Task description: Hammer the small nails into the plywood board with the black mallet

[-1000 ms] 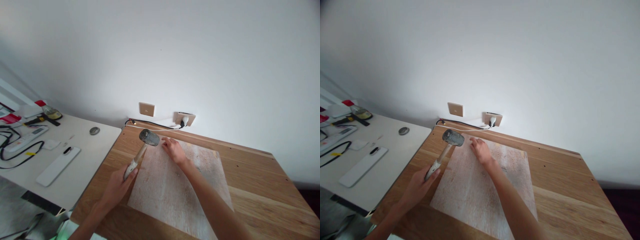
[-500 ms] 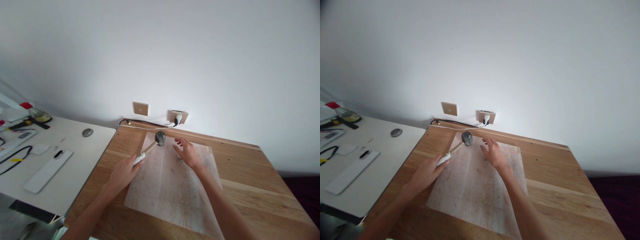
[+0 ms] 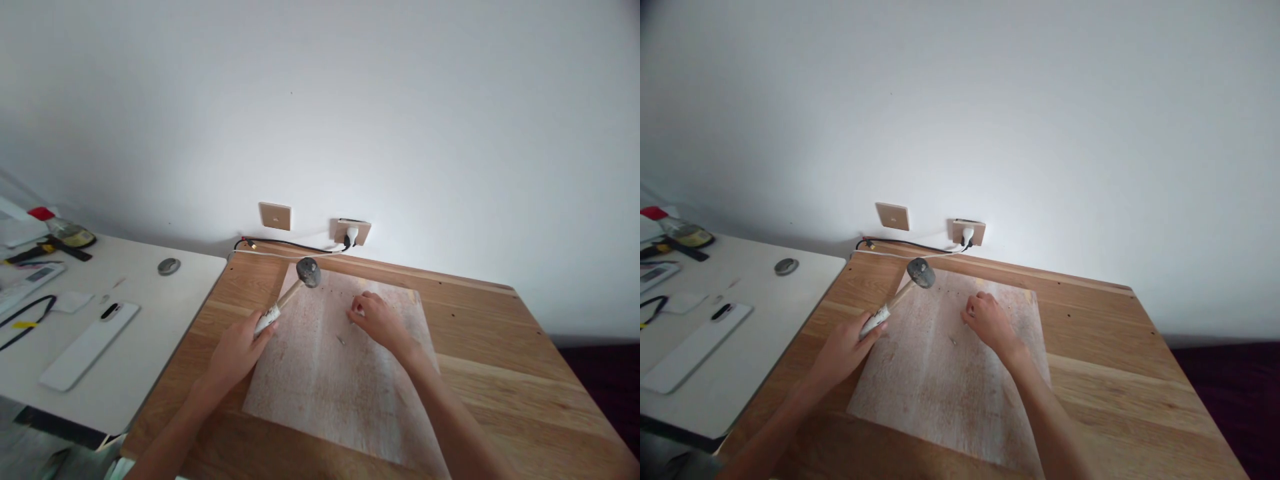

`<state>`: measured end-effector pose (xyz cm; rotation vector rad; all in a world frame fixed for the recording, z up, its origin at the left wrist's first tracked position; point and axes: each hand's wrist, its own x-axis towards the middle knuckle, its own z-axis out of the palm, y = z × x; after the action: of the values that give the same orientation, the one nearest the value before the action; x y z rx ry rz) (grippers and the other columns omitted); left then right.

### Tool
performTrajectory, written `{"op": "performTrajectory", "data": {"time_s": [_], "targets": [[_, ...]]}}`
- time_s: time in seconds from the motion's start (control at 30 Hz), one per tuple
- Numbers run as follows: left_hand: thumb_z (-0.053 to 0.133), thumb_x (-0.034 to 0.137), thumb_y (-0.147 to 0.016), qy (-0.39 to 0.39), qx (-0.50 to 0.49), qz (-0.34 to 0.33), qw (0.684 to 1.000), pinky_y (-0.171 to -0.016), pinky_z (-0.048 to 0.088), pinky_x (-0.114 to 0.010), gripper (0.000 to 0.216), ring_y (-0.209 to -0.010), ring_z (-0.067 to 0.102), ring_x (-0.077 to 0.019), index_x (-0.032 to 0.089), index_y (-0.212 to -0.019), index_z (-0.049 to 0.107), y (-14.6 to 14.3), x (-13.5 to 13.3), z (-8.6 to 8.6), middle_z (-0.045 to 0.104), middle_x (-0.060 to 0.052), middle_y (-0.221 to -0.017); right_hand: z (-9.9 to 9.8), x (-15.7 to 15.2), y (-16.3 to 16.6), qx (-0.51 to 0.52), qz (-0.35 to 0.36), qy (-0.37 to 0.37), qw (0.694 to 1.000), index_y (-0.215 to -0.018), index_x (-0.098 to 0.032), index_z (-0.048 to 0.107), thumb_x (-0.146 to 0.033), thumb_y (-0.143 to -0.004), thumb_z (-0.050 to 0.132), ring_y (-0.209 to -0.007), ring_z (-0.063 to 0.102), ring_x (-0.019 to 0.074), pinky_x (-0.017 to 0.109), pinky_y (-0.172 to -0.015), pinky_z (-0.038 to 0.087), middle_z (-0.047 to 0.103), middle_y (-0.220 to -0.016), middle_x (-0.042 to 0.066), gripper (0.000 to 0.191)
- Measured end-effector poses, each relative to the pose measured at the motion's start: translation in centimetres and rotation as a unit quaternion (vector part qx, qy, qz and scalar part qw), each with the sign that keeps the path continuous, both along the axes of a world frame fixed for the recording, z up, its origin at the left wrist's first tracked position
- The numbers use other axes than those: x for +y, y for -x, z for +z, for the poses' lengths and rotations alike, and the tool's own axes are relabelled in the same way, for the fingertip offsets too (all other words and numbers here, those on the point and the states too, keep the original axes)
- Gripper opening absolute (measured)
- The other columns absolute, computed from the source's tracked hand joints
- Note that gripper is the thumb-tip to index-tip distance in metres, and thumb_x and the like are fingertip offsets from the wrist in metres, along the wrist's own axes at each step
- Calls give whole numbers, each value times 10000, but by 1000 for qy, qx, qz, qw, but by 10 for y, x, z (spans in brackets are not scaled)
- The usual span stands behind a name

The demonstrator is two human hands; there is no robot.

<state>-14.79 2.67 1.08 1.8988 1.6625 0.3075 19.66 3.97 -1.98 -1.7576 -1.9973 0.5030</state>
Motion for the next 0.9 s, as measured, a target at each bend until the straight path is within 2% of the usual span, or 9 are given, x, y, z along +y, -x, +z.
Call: {"op": "performTrajectory", "data": {"time_s": [0.1, 0.2, 0.3, 0.4, 0.47, 0.57, 0.9], "targets": [[454, 565, -1020, 5, -44, 18, 999, -749, 359, -275, 368, -900, 707, -247, 248, -955, 630, 9, -4, -2, 749, -50, -902, 1, 14, 9, 37, 13, 1, 999, -777, -212, 688, -215, -871, 636, -822, 690, 226, 335, -783, 536, 706, -841, 74, 108], [473, 605, -1005, 10, -71, 46, 996, -762, 372, -282, 402, -901, 707, -248, 249, -978, 658, 16, -6, -2, 754, -45, -907, -1, 33, 19, 91, 23, 0, 996, -861, -213, 696, -294, -937, 607, -775, 709, 195, 311, -752, 560, 742, -829, 50, 143], [491, 602, -1000, 12, -89, 65, 994, -772, 384, -284, 406, -906, 709, -244, 245, -1016, 683, 18, -7, -1, 761, -44, -921, -7, 52, 31, 140, 21, 0, 990, -893, -209, 692, -326, -935, 632, -730, 737, 190, 299, -701, 585, 771, -805, 47, 138], [506, 573, -1000, 20, -96, 70, 993, -764, 377, -278, 373, -875, 700, -227, 249, -995, 690, 20, -9, 1, 754, -32, -894, -13, 63, 39, 173, 25, -8, 985, -997, -212, 703, -297, -924, 642, -765, 771, 195, 311, -737, 620, 803, -860, 51, 128], [514, 552, -998, 29, -96, 73, 992, -753, 368, -275, 347, -853, 690, -217, 250, -971, 683, 21, -11, 0, 748, -28, -882, -15, 64, 42, 181, 33, -17, 983, -1023, -225, 718, -270, -922, 627, -809, 784, 197, 332, -799, 633, 816, -919, 49, 143], [517, 538, -998, 33, -103, 70, 992, -747, 360, -271, 332, -833, 674, -203, 249, -921, 662, 21, -13, -2, 740, -23, -881, -17, 61, 44, 175, 40, -34, 983, -942, -236, 741, -234, -912, 607, -853, 787, 207, 351, -852, 629, 816, -963, 48, 137], [508, 518, -1011, 44, -104, 47, 993, -721, 336, -265, 333, -799, 662, -189, 244, -866, 631, 13, -12, -5, 717, -12, -814, -24, 51, 51, 129, 53, -68, 988, -971, -225, 707, -218, -970, 563, -895, 751, 200, 328, -849, 598, 773, -975, 57, 145]]}}
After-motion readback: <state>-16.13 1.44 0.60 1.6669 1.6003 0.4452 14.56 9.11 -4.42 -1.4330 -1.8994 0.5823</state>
